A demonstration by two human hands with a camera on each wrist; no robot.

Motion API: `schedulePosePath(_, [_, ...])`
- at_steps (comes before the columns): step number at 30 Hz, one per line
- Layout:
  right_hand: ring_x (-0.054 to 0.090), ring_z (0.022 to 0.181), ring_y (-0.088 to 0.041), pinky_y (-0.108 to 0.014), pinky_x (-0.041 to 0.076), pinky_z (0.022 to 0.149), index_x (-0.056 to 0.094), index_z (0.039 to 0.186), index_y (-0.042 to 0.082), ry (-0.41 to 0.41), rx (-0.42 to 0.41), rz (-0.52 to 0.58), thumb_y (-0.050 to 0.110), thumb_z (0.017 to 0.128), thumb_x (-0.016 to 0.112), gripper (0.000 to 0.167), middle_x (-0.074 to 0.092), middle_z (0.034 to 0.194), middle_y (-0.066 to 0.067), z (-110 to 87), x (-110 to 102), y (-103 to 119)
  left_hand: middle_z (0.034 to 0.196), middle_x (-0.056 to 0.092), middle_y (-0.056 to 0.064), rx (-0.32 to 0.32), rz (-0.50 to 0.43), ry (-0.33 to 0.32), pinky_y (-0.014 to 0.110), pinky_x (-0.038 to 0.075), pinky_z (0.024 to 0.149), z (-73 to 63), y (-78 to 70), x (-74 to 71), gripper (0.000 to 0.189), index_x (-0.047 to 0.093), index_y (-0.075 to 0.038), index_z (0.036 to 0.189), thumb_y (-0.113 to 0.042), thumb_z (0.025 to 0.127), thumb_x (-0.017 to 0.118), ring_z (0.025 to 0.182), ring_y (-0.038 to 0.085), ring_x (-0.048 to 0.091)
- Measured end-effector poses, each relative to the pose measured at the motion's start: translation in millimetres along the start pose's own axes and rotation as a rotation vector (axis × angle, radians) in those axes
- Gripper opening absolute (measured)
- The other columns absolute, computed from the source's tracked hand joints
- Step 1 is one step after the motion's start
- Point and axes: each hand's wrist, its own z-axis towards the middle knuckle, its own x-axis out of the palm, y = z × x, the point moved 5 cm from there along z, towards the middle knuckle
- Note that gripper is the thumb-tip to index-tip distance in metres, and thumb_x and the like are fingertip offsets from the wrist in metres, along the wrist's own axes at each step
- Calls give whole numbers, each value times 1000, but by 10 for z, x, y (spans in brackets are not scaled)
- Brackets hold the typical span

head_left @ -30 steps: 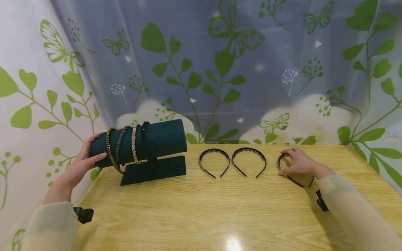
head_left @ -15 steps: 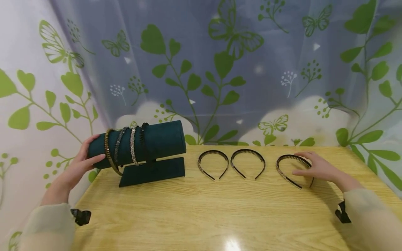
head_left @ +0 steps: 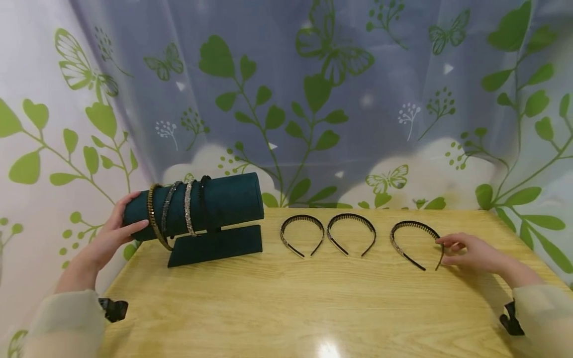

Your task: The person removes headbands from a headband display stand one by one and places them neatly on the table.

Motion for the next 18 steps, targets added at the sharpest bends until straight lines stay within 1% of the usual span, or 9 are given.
schedulePosePath(1, [60, 90, -30, -39, 49, 73, 61, 116, -10, -3, -7, -10, 12, 82, 79, 45, 62, 106, -19, 8, 11, 3, 152, -8, 27, -2, -2, 3, 72, 17, 96, -5, 3, 1, 74, 4, -51, 150, -18, 103, 50, 131, 51, 7])
schedulePosePath(5, [59, 86, -23, -35, 48, 71, 66, 110, -7, -8, -20, -32, 11, 81, 79, 37, 64, 103, -14, 48, 40, 27, 152, -4, 27, 1, 2, 4, 70, 21, 96, -10, 19, 13, 73, 4, -50, 151, -18, 103, 49, 129, 49, 11])
schedulePosePath(7, [57, 83, -20, -34, 47, 70, 67, 106, -6, -11, -10, -37, 12, 80, 79, 33, 64, 99, -11, 70, 51, 47, 152, -4, 28, -1, 7, 7, 68, 22, 96, -9, 27, 20, 73, 4, -51, 150, -18, 103, 49, 129, 49, 12])
schedulePosePath(10, [55, 82, -20, -35, 46, 69, 68, 103, -4, -7, 11, -46, 12, 81, 79, 29, 63, 97, -9, 115, 64, 81, 152, -4, 28, 0, 7, 8, 68, 21, 96, -8, 31, 18, 73, 3, -51, 150, -18, 103, 49, 129, 50, 11])
schedulePosePath(14, [55, 83, -25, -41, 46, 70, 68, 102, -2, 1, 48, -53, 12, 83, 77, 26, 62, 95, -10, 196, 76, 112, 152, -5, 27, -1, 3, 5, 70, 20, 96, -9, 30, 3, 74, 3, -52, 150, -18, 103, 49, 130, 50, 10])
schedulePosePath(16, [54, 83, -24, -41, 45, 70, 68, 102, -2, -2, 64, -51, 11, 83, 77, 25, 61, 94, -10, 238, 72, 109, 152, -5, 28, 0, 3, 3, 70, 20, 96, -7, 30, -4, 74, 3, -52, 150, -18, 103, 49, 130, 50, 10])
schedulePosePath(18, [52, 81, -23, -40, 43, 68, 68, 102, -3, -5, 61, -45, 10, 83, 76, 25, 61, 93, -10, 277, 62, 105, 152, -5, 28, 0, 2, 0, 70, 19, 96, -5, 30, -10, 74, 3, -52, 150, -17, 103, 49, 130, 50, 9])
